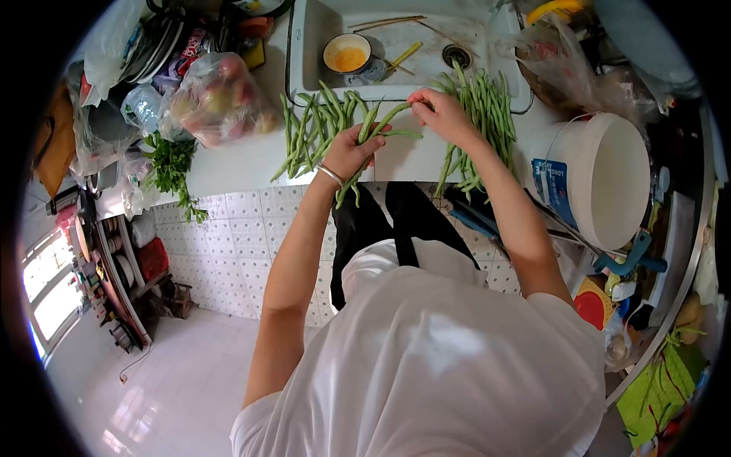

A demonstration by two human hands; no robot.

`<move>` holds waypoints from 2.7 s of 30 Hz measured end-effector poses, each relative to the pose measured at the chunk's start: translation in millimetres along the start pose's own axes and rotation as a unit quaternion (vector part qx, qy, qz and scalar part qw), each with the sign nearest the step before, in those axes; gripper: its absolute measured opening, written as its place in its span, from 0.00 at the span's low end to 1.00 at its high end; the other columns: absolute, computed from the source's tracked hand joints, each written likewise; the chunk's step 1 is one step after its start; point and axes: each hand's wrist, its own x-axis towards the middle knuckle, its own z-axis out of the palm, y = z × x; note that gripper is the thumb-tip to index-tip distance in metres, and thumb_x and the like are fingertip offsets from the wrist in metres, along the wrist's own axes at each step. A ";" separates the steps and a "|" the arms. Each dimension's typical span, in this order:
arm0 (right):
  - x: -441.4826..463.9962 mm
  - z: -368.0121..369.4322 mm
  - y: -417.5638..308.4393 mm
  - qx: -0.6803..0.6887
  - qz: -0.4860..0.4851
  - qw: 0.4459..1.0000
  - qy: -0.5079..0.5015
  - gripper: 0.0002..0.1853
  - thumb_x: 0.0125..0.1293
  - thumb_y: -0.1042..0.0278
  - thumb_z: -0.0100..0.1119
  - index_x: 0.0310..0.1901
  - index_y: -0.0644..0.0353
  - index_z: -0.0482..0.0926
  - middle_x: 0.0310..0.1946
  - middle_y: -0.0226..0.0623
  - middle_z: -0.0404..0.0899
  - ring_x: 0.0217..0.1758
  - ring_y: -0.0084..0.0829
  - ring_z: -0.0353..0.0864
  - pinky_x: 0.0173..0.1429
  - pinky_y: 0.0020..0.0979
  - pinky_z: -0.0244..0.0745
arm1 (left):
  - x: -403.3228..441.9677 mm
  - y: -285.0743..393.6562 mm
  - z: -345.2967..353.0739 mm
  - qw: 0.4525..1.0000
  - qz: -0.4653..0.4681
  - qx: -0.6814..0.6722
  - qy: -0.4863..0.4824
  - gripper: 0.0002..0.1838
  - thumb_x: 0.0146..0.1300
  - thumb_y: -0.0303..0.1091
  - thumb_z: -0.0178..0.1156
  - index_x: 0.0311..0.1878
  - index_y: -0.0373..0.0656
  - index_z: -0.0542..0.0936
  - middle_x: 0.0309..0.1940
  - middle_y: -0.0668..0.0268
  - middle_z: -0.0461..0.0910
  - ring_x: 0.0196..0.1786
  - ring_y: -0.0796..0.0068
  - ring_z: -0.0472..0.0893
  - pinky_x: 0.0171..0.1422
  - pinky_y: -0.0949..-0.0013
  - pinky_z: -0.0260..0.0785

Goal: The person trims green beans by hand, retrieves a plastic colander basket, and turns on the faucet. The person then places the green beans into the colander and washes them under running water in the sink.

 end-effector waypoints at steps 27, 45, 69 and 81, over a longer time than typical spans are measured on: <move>-10.5 20.4 -31.2 0.046 -0.059 0.995 -0.072 0.10 0.65 0.68 0.52 0.45 0.63 0.76 0.25 0.28 0.72 0.28 0.18 0.71 0.31 0.22 0.66 | 11.0 -1.4 -6.5 0.986 -0.002 0.166 0.009 0.15 0.60 0.34 0.55 0.50 0.40 0.77 0.25 0.68 0.78 0.19 0.80 0.73 0.26 0.74 0.67; -54.2 59.6 -17.4 0.546 0.110 0.829 -0.055 0.09 0.64 0.65 0.45 0.35 0.60 0.74 0.28 0.28 0.70 0.28 0.20 0.68 0.28 0.18 0.59 | 35.0 -9.4 -62.2 0.762 0.104 -0.639 -0.004 0.13 0.67 0.28 0.48 0.54 0.43 0.71 0.36 0.67 0.75 0.30 0.81 0.71 0.33 0.82 0.69; -131.3 40.5 27.1 0.580 0.216 0.784 -0.042 0.16 0.67 0.58 0.45 0.22 0.54 0.64 0.17 0.24 0.60 0.17 0.17 0.58 0.21 0.20 0.53 | 48.2 -27.6 -50.1 0.820 0.107 -0.510 0.235 0.09 0.61 0.21 0.53 0.44 0.43 0.70 0.30 0.65 0.73 0.27 0.78 0.70 0.27 0.80 0.65; -254.3 6.7 172.1 0.118 0.338 0.881 0.309 0.11 0.66 0.68 0.46 0.39 0.61 0.78 0.20 0.30 0.71 0.19 0.21 0.69 0.25 0.24 0.66 | 76.6 -103.8 -64.5 0.771 0.085 0.358 0.520 0.38 0.46 0.28 0.59 0.63 0.31 0.58 0.56 0.43 0.61 0.58 0.42 0.64 0.61 0.55 0.59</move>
